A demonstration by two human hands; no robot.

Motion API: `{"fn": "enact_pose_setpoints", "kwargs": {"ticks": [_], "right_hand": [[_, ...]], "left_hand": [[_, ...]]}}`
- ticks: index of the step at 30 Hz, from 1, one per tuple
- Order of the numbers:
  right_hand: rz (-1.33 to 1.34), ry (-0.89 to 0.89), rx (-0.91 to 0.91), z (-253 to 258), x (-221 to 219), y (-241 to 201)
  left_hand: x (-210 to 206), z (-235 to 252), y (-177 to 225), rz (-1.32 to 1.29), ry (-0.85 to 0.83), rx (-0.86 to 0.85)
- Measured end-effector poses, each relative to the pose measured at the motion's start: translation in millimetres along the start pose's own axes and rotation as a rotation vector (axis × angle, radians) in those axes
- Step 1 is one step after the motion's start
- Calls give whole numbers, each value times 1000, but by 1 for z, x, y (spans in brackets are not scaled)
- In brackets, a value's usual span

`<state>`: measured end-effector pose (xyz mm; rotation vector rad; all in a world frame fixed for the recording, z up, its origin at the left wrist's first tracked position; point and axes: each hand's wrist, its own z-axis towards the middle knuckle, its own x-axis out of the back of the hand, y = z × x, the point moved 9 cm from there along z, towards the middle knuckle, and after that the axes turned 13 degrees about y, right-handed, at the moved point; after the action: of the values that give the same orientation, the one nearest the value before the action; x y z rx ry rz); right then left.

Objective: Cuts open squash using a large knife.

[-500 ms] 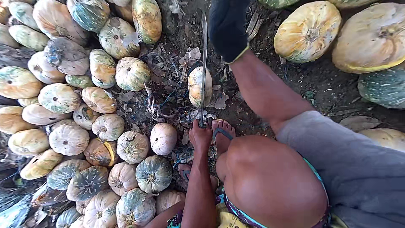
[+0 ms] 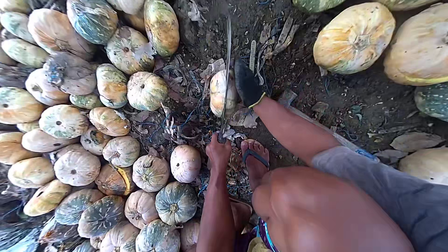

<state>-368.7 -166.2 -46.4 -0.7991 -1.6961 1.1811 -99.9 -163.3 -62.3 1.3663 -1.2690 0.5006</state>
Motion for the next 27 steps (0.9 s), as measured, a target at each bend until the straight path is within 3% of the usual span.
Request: {"fn": "enact_pose_setpoints", "kwargs": {"ticks": [5, 11, 14, 16, 18, 21, 25, 27], "right_hand": [[-88, 58, 183, 13, -24, -18], [-99, 46, 394, -51, -13, -11], [-5, 62, 191, -54, 16, 11], [31, -58, -87, -47, 14, 31], [53, -205, -248, -48, -3, 46], [-15, -272, -258, -39, -18, 42], [-80, -293, -352, -27, -25, 52], [-168, -301, -312, -19, -24, 54]], "left_hand": [[-25, 36, -4, -76, -140, 61], [-17, -48, -38, -90, -144, 161], [-13, -100, -56, -62, -134, 163], [-8, -120, -59, -58, -58, 127], [-5, -125, -59, -62, 20, 85], [1, -104, -49, -55, 38, 46], [12, -36, -9, -20, -136, 109], [8, -17, 4, 1, -174, 138]]}}
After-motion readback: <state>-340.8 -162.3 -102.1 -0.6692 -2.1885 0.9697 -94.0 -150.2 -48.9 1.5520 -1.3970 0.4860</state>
